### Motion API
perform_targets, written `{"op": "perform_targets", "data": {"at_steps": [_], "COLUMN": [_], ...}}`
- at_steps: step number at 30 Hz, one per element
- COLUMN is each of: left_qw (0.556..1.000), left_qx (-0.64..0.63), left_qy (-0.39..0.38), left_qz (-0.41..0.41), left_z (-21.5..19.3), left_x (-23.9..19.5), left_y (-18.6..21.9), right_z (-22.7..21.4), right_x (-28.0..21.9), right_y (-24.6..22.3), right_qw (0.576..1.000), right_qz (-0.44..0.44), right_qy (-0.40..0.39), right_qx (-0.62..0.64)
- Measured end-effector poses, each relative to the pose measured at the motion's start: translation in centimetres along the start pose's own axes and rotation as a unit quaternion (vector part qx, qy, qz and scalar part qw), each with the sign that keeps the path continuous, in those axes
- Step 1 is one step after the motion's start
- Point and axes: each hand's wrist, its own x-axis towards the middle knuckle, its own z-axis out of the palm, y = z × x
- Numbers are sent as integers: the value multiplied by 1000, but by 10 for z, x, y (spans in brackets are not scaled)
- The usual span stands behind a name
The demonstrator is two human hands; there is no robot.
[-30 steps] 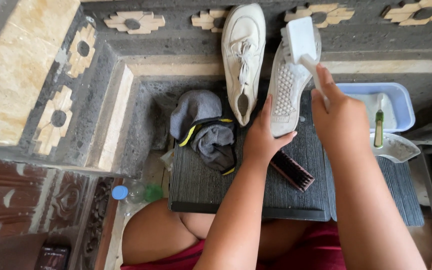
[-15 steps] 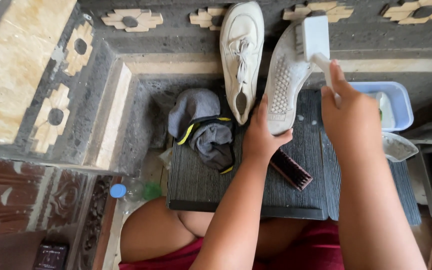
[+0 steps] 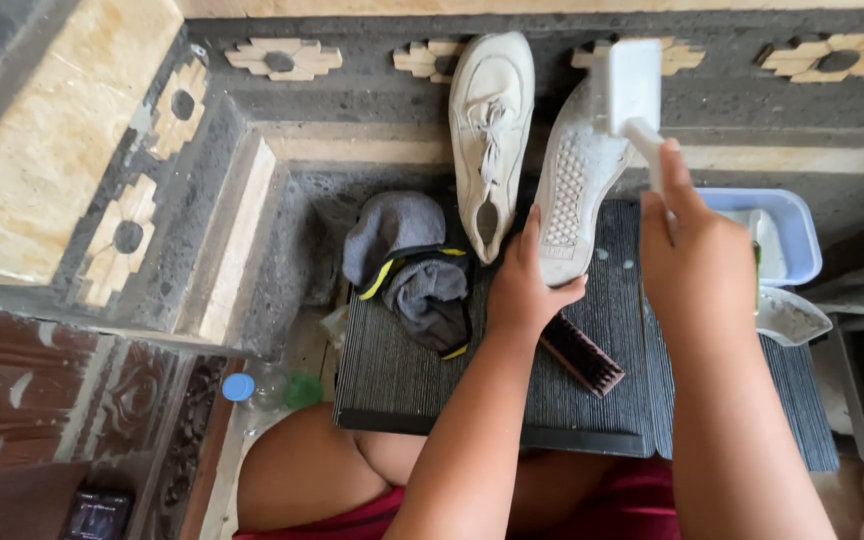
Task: The person cleans a pair of white canvas shoes using a cloth, a small brush, and a larger brush with soapy water. They wipe the shoes, scrub the soles and uppers, and apply soap to the soles with the larger brush.
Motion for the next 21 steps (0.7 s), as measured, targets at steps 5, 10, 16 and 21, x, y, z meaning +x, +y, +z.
{"op": "perform_targets", "data": {"at_steps": [5,10,16,21], "left_qw": [995,995,994,999], "left_qx": [34,26,34,11], "left_qy": [76,77,90,51], "left_qz": [46,54,46,-1], "left_z": [3,10,18,17], "left_x": [3,-4,-4,2], "left_y": [0,-6,-13,-15], "right_z": [-11,3,10,33], "right_x": [-6,-6,-22,-47], "right_y": [-18,-10,-7,-17], "right_qw": [1000,1000,999,999], "right_qz": [-3,-13,-18,6], "right_qy": [-2,-18,-44,-47], "right_qx": [-8,-13,-17,18]}}
